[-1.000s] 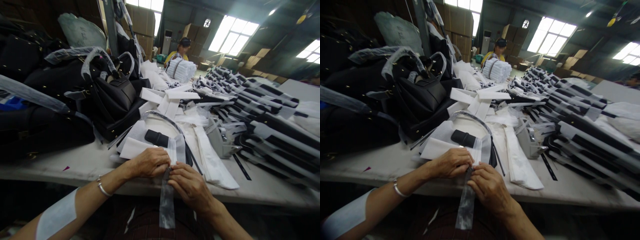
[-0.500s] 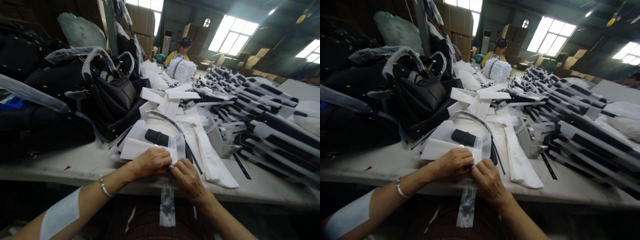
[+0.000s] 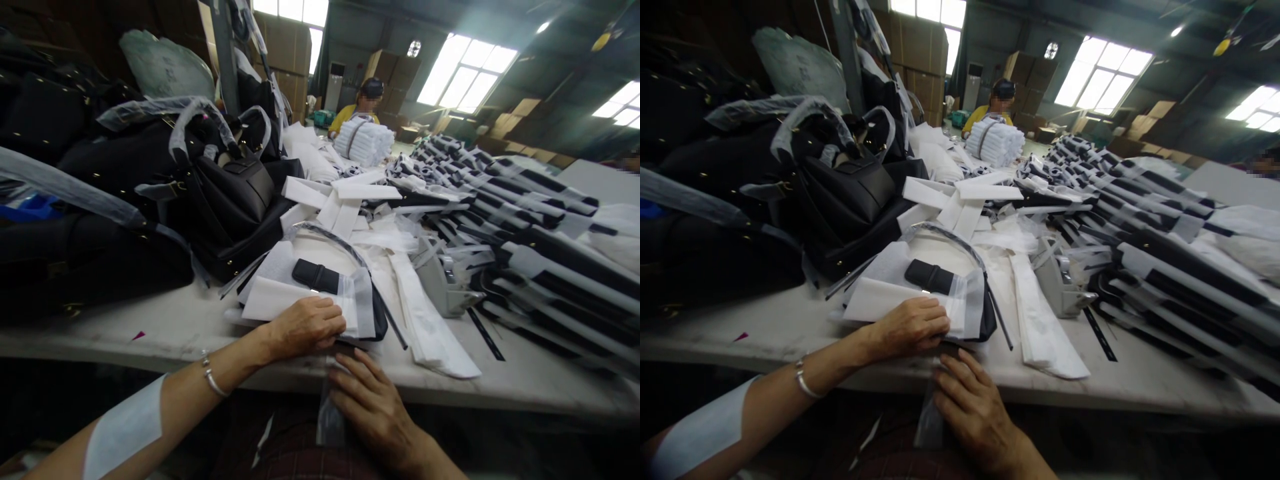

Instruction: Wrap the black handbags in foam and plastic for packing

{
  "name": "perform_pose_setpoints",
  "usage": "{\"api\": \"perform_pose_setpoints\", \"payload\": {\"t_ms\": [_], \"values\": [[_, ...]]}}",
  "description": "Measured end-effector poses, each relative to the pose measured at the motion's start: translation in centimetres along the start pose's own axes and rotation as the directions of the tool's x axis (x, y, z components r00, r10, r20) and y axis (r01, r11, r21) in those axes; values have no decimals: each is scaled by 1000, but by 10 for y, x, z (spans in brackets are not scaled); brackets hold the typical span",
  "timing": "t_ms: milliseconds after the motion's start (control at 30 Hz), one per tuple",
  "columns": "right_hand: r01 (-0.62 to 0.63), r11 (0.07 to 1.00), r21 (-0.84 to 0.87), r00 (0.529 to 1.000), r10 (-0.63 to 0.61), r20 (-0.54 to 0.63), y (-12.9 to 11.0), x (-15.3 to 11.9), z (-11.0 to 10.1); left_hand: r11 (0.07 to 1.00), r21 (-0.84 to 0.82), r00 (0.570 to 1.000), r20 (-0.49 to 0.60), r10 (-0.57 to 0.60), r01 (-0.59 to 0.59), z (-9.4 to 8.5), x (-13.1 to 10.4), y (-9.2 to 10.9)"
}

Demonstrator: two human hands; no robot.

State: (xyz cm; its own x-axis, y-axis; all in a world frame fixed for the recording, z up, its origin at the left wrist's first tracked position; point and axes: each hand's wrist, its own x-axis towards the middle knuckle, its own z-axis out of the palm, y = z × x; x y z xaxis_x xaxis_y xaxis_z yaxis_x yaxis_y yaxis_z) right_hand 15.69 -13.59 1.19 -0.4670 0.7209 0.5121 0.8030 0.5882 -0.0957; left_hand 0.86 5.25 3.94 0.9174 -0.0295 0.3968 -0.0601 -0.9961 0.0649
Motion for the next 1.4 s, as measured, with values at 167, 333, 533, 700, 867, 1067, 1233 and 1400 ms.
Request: {"api": "perform_pose_setpoints", "payload": {"t_ms": [167, 333, 533, 700, 867, 1067, 1233, 1400], "values": [[-138, 966, 218, 974, 172, -144, 2, 26, -8, 994, 14, 992, -74, -106, 107, 7, -5, 11], [-203, 927, 314, 963, 247, -109, 4, 27, -24, 978, 26, 959, -202, -197, 206, 15, -11, 23], [-208, 916, 344, 965, 250, -84, 8, 35, -34, 974, 26, 942, -260, -211, 226, 17, -11, 27], [-266, 931, 252, 954, 291, -67, 23, 57, -40, 968, -23, 917, -313, -246, 251, 19, -16, 35], [-399, 901, 169, 909, 413, -59, 50, 67, -33, 928, -186, 906, -221, -360, 323, 6, -15, 42], [-533, 822, 200, 840, 543, 7, 70, 61, -14, 849, -134, 807, -263, -528, 512, 12, 5, 45], [-579, 765, 282, 811, 577, 99, 82, 63, -12, 813, -84, 767, -286, -574, 577, 24, 13, 45], [-682, 661, 312, 728, 654, 205, 93, 62, -10, 800, -23, 763, -287, -580, 600, 23, 18, 43]]}}
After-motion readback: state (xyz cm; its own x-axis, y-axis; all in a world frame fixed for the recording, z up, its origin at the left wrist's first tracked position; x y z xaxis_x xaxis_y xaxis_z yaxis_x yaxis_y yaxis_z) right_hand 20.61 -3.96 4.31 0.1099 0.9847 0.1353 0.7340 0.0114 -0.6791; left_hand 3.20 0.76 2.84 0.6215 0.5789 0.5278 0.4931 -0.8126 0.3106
